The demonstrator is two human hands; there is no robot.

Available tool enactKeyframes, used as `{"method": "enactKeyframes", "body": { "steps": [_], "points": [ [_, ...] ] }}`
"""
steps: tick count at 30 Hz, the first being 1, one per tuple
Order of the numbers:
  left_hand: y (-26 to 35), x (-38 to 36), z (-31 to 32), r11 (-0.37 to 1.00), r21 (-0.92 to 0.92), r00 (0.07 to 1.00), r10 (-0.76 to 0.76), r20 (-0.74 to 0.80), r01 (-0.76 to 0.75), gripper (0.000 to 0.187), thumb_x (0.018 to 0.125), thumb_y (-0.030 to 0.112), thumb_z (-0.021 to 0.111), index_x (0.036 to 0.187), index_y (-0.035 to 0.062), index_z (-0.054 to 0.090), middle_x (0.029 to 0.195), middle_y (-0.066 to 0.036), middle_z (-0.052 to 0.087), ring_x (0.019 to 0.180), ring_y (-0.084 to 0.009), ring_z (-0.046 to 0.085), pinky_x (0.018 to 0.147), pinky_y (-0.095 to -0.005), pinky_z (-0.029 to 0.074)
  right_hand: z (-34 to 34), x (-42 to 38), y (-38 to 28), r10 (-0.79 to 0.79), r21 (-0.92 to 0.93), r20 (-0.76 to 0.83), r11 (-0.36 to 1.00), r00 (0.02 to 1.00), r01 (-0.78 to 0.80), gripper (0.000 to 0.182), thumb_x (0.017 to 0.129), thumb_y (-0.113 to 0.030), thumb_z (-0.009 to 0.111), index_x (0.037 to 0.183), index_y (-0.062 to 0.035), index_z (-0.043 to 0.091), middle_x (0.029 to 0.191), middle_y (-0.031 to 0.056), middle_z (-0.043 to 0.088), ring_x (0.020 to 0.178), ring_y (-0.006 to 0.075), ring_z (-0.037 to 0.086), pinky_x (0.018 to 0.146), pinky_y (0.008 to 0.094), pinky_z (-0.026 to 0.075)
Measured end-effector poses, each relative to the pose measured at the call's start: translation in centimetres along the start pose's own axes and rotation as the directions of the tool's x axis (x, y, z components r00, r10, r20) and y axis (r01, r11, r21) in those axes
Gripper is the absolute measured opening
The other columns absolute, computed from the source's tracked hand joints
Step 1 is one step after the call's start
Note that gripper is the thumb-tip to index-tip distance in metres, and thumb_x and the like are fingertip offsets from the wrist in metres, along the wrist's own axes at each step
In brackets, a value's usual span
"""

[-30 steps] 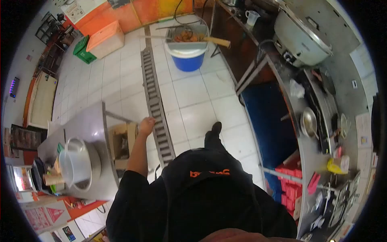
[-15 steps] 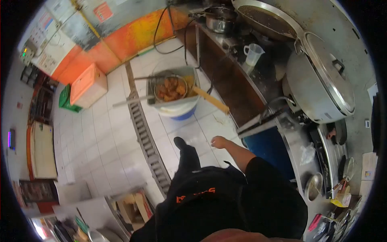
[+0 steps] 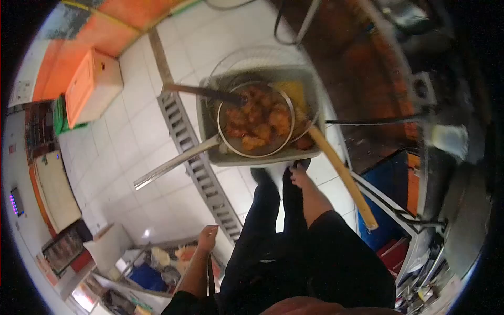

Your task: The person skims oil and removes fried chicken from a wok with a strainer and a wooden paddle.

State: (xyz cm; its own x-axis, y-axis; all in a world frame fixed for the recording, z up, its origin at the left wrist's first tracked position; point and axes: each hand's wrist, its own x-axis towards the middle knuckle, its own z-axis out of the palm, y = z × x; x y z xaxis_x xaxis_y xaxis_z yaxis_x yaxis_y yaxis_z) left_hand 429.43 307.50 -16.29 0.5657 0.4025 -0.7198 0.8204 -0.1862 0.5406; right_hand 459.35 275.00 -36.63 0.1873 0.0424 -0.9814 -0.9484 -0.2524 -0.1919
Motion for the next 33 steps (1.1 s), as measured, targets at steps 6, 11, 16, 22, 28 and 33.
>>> {"method": "enactKeyframes", "body": {
  "steps": [6,11,16,22,28,33],
  "points": [
    [-5.4,-5.2,0.0,0.847,0.344,0.862,-0.479,0.167,0.405,0.031,0.084,0.03,0.053,0.099,0.005,0.062,0.094,-0.02,0.062,0.089,-0.0355,0.059,0.078,-0.0416,0.046,2.4,11.8,5.6,-0.748,-0.334,0.055,0.611,0.662,0.718,0.046,0.084,-0.027,0.06,0.124,-0.0145,0.04,0.115,0.0016,0.048,0.102,0.0221,0.048,0.081,0.0391,0.044],
    [-13.9,-11.7,-0.2,0.811,0.511,0.807,-0.49,0.328,0.285,0.035,0.083,0.036,0.049,0.097,0.008,0.063,0.096,-0.018,0.062,0.094,-0.0339,0.058,0.084,-0.0409,0.045,5.2,6.6,1.2,-0.565,0.082,-0.048,0.82,0.824,0.567,0.061,0.083,-0.033,0.061,0.131,-0.0101,0.03,0.132,0.0058,0.033,0.115,0.0229,0.041,0.095,0.0412,0.038],
    [-8.9,-7.6,-0.6,0.901,0.29,0.928,-0.361,0.091,0.322,0.025,0.081,0.025,0.053,0.096,0.0086,0.064,0.091,-0.016,0.065,0.088,-0.0305,0.062,0.078,-0.0364,0.047,10.8,9.6,-5.2,-0.732,0.253,0.054,0.668,0.679,0.7,0.063,0.083,-0.027,0.062,0.132,-0.0071,0.028,0.132,0.0091,0.032,0.114,0.0217,0.044,0.091,0.0423,0.042],
    [-8.6,-3.9,0.0,0.915,0.388,0.939,-0.22,0.264,0.105,0.03,0.082,0.03,0.054,0.095,0.0037,0.062,0.082,-0.016,0.064,0.081,-0.0269,0.062,0.073,-0.036,0.047,19.3,13.6,-14.0,-0.611,-0.057,0.105,0.784,0.784,0.619,0.046,0.083,-0.018,0.059,0.121,-0.0025,0.039,0.082,0.0097,0.061,0.098,0.0206,0.055,0.078,0.0383,0.049],
    [0.8,-0.7,-0.8,0.939,0.19,0.91,-0.33,0.251,0.288,0.024,0.086,0.021,0.052,0.096,0.0002,0.059,0.08,-0.011,0.062,0.078,-0.0189,0.059,0.068,-0.0315,0.046,20.0,6.9,-19.0,-0.631,-0.199,0.24,0.712,0.738,0.673,0.071,0.084,-0.03,0.056,0.139,-0.0034,0.02,0.128,0.0227,0.043,0.11,0.0314,0.048,0.096,0.0342,0.036],
    [13.8,5.7,-0.7,0.944,0.148,0.948,0.307,-0.081,-0.293,0.015,0.084,0.012,0.054,0.091,-0.0003,0.058,0.082,-0.01,0.059,0.078,-0.0172,0.054,0.067,-0.0298,0.044,8.0,-5.1,-6.5,-0.441,-0.692,0.355,0.468,0.824,0.549,0.089,0.078,-0.058,0.052,0.141,-0.0082,0.015,0.138,0.0248,0.029,0.127,0.0359,0.031,0.105,0.0401,0.024]
  ]
}}
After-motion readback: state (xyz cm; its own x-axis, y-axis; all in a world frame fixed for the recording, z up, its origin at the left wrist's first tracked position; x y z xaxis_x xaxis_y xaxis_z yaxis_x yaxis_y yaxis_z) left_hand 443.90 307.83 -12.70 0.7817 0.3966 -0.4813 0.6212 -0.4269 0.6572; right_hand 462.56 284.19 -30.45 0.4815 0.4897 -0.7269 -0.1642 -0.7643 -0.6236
